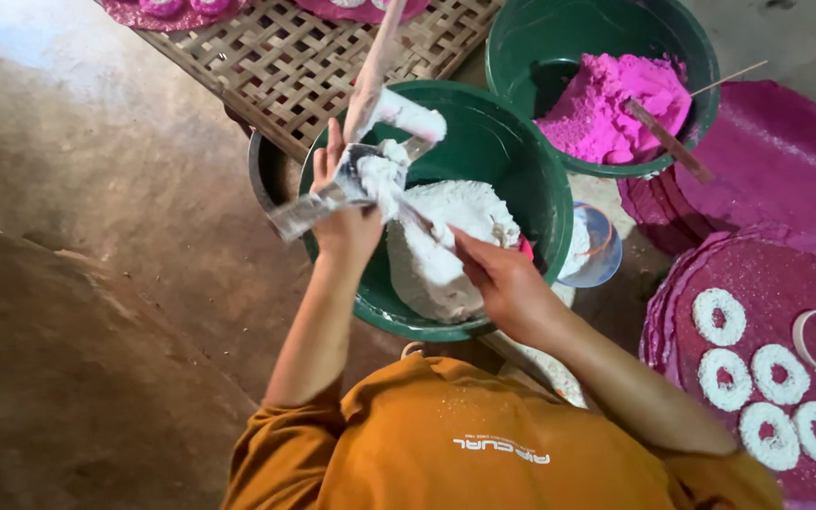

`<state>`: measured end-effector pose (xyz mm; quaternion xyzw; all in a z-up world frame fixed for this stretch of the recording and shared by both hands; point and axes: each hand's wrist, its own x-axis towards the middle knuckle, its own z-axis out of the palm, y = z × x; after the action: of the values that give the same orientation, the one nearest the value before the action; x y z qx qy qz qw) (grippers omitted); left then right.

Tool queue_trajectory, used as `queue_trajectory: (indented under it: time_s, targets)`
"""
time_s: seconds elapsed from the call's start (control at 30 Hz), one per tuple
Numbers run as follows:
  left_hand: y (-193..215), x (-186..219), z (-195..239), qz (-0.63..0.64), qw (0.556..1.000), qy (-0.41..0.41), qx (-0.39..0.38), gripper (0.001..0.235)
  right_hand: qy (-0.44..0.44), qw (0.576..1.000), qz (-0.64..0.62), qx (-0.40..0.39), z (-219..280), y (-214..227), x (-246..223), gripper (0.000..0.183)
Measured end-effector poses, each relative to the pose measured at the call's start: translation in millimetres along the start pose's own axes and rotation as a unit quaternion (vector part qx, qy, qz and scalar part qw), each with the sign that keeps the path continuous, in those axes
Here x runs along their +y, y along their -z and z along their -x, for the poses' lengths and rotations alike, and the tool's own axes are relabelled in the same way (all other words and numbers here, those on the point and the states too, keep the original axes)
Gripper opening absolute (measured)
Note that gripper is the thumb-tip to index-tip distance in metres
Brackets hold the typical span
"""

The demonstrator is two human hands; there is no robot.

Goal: The person creates small circular dough shapes by pressing a mold into a large mass of white dough and then placing the individual pieces onto a pink textured surface.

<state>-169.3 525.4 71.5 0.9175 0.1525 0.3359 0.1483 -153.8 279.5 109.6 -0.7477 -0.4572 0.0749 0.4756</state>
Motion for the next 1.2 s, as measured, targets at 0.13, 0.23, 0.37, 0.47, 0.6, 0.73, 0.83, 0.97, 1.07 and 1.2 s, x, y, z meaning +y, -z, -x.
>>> queue_trajectory:
  time_s: [0.13, 0.23, 0.37, 0.47, 0.6, 0.73, 0.83, 0.97, 1.07, 1.2]
  targets:
    - [1, 2, -2, -0.034, 0.998, -0.052, 0.022, 0.030, -0.260, 0.954, -0.138, -0.061, 17, 27, 39, 0.044]
    - [-5, 11, -1, 0.049, 0.997, -0.055, 0.004, 0.037, -0.243, 0.957, -0.155, 0.030, 4, 32, 61, 0.045]
    - [-13, 12, -2, 0.047, 0.998, -0.046, -0.008, 0.032, -0.135, 0.989, -0.020, 0.049, 11, -18, 68, 0.040]
    - [-18, 3, -3, 0.093, 0.995, -0.021, 0.031, 0.074, -0.143, 0.989, -0.043, -0.016, 29, -22, 65, 0.039]
    - [-15, -15, 1, 0.068, 0.992, -0.095, 0.052, 0.027, -0.257, 0.948, -0.170, -0.076, 12, 37, 61, 0.043]
    - [-11, -19, 8, 0.007, 0.986, -0.155, 0.058, 0.034, -0.372, 0.909, -0.084, -0.171, -43, 105, 71, 0.040]
    - [-6, -17, 1, -0.072, 0.972, -0.198, 0.104, 0.037, -0.346, 0.882, -0.204, -0.248, -57, 121, 73, 0.039]
    - [8, -14, 0, -0.102, 0.974, -0.190, 0.075, 0.034, -0.207, 0.930, -0.026, -0.302, -68, 130, 53, 0.037]
    - [14, -4, 3, 0.077, 0.985, -0.021, -0.154, 0.081, -0.059, 0.932, 0.101, -0.343, -89, 123, 18, 0.034]
    - [11, 9, 18, 0.090, 0.981, -0.078, -0.156, 0.066, 0.021, 0.829, 0.449, -0.333, -94, 65, -28, 0.035]
